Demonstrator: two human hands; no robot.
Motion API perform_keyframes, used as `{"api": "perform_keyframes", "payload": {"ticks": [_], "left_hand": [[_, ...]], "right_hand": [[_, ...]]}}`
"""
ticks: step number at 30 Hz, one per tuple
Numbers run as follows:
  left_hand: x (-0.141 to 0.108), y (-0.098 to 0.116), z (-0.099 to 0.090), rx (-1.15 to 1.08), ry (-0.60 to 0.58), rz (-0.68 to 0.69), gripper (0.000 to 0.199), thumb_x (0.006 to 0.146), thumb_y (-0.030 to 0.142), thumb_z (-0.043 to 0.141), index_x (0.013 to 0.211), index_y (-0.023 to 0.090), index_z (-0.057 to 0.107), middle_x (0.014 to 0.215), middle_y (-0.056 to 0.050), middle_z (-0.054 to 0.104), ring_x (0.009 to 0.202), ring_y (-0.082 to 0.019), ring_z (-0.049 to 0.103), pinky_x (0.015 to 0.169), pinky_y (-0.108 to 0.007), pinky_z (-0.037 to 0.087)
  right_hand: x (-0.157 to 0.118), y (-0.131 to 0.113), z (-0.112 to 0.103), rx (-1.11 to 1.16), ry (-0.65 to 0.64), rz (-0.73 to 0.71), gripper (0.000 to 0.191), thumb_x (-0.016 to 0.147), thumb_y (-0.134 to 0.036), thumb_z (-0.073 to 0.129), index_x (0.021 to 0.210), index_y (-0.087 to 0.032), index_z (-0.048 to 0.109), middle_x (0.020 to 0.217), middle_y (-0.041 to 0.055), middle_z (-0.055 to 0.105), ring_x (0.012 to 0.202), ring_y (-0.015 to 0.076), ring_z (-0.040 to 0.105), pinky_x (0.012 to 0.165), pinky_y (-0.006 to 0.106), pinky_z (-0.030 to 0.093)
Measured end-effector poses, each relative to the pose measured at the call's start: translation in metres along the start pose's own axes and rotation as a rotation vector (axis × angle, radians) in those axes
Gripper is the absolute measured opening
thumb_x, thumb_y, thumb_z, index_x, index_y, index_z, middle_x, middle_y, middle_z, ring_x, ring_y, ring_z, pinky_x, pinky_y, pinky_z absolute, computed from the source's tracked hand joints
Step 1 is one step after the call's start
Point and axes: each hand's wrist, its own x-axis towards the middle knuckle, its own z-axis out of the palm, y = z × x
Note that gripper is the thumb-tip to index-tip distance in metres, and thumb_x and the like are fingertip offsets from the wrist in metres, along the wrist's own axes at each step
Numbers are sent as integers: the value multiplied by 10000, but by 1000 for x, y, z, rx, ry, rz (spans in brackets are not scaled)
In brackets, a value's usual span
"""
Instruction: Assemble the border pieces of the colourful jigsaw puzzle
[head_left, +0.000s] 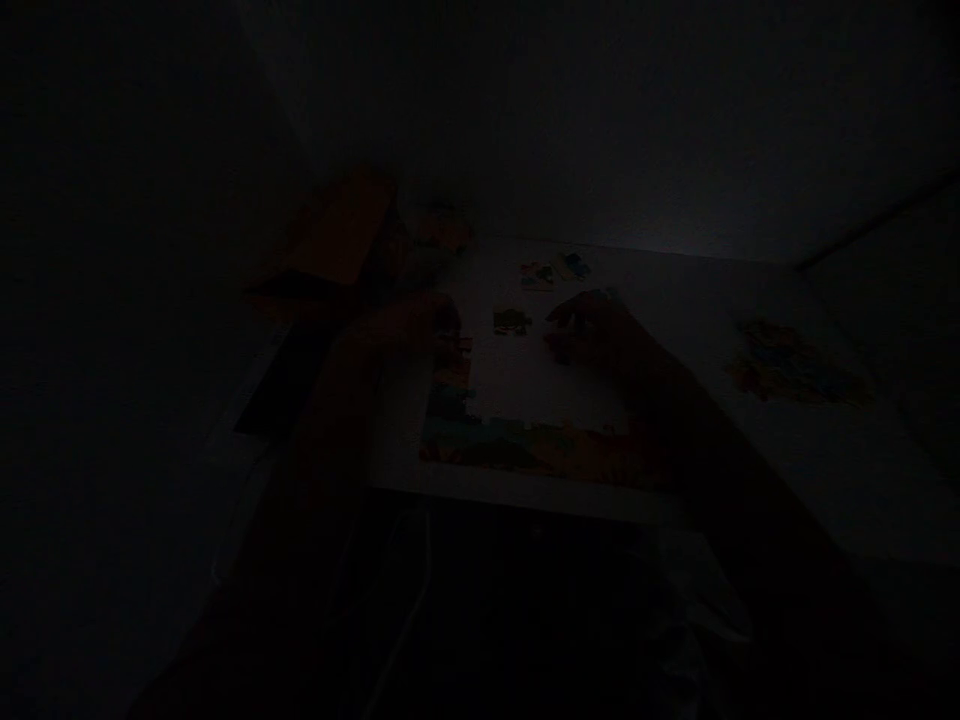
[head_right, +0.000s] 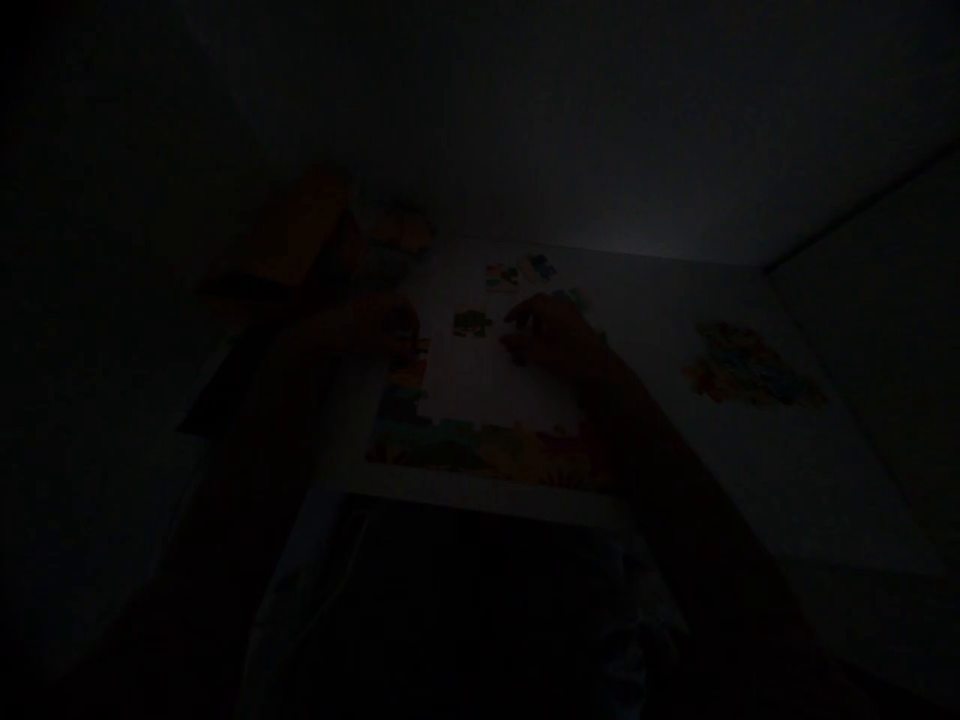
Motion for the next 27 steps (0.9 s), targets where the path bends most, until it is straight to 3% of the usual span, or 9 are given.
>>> {"api": "perform_keyframes", "payload": {"ticks": [6,12,15,19,23,27], "left_hand": [[8,-3,4,17,-7,41,464,788,516,1005,1141,284,811,1275,-70,882,1216,-335,827,993,-385,633],[9,6,7,58,-28,70,469,769,523,1019,1128,290,827,1249,-65,894,1174,-338,842,954,-384,625],[9,6,8,70,-23,74,519,775,526,1037,1183,276,835,1284,-85,894,1180,-343,844,952,-384,631],[13,13,19,76,73,99,679,907,488,1015,1516,275,803,1380,-93,883,1203,-325,849,991,-385,658],[15,38,38,167,252,160,511,1180,459,828,1661,290,800,1585,-122,822,1325,-323,844,1090,-404,665],[14,51,49,309,214,247,435,1298,379,641,1685,374,840,1806,-77,721,1356,-284,853,1029,-371,665]], "right_hand": [[0,21,-5,-138,72,-68,441,1006,-593,971,1326,-298,900,1348,171,873,1119,407,837,1061,633,680],[-19,24,-40,-55,94,-12,575,1049,-802,881,1333,-303,903,1349,178,895,1147,416,877,1020,635,747],[-56,11,-51,-106,30,51,662,1062,-822,872,1489,-316,883,1505,196,880,1286,468,885,1019,640,784],[-128,2,-35,-282,-63,33,801,1086,-675,865,1782,-298,740,1855,239,707,1593,575,774,1288,820,677],[-185,11,-15,-335,-54,39,940,1121,-652,814,1988,-497,487,2042,118,499,1832,540,558,1438,871,544],[-203,18,-17,-385,-57,109,965,1148,-669,743,2030,-586,361,2075,50,440,1861,526,513,1451,898,515]]}}
